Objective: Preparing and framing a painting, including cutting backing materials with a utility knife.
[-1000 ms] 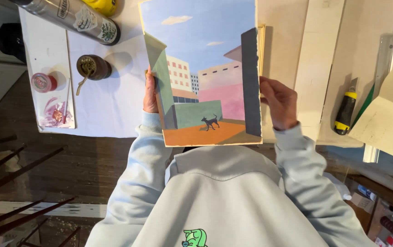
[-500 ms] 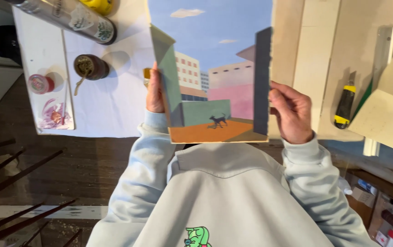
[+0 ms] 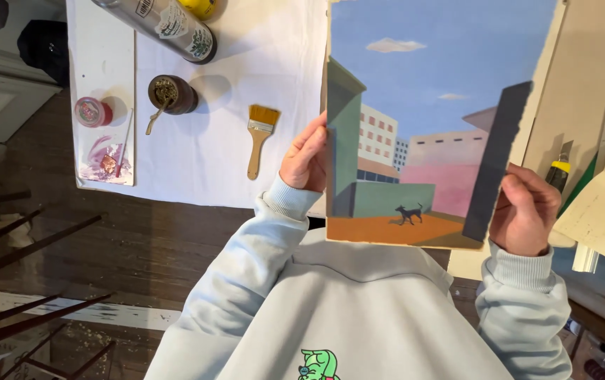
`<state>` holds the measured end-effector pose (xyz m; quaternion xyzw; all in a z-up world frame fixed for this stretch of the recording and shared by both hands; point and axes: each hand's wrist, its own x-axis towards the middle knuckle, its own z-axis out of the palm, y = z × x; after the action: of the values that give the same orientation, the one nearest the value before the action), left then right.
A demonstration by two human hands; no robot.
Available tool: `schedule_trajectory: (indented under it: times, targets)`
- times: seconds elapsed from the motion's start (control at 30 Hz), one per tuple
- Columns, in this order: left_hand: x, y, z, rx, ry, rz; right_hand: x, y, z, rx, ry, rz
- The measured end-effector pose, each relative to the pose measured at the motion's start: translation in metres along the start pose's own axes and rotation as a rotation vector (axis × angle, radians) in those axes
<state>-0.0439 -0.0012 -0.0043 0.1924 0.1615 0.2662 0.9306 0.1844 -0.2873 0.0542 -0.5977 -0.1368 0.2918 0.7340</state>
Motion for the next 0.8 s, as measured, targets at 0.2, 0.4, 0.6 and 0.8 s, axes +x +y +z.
schedule_trajectory:
  times: [0.2, 0.4, 0.6, 0.8]
  targets:
    - [-0.003, -0.004, 0.01, -0.104, -0.04, -0.065, 0.0, 0.007, -0.027, -0.024, 0.082, 0.017]
    - [-0.002, -0.002, 0.021, -0.151, -0.111, -0.103, 0.001, 0.009, -0.037, -0.006, 0.103, 0.016]
    - [0.001, 0.001, 0.024, -0.105, -0.176, -0.145, 0.003, 0.013, -0.055, 0.002, 0.085, 0.003]
    - [0.014, -0.002, 0.036, -0.133, -0.11, -0.147, 0.004, -0.007, -0.045, -0.081, 0.037, -0.014]
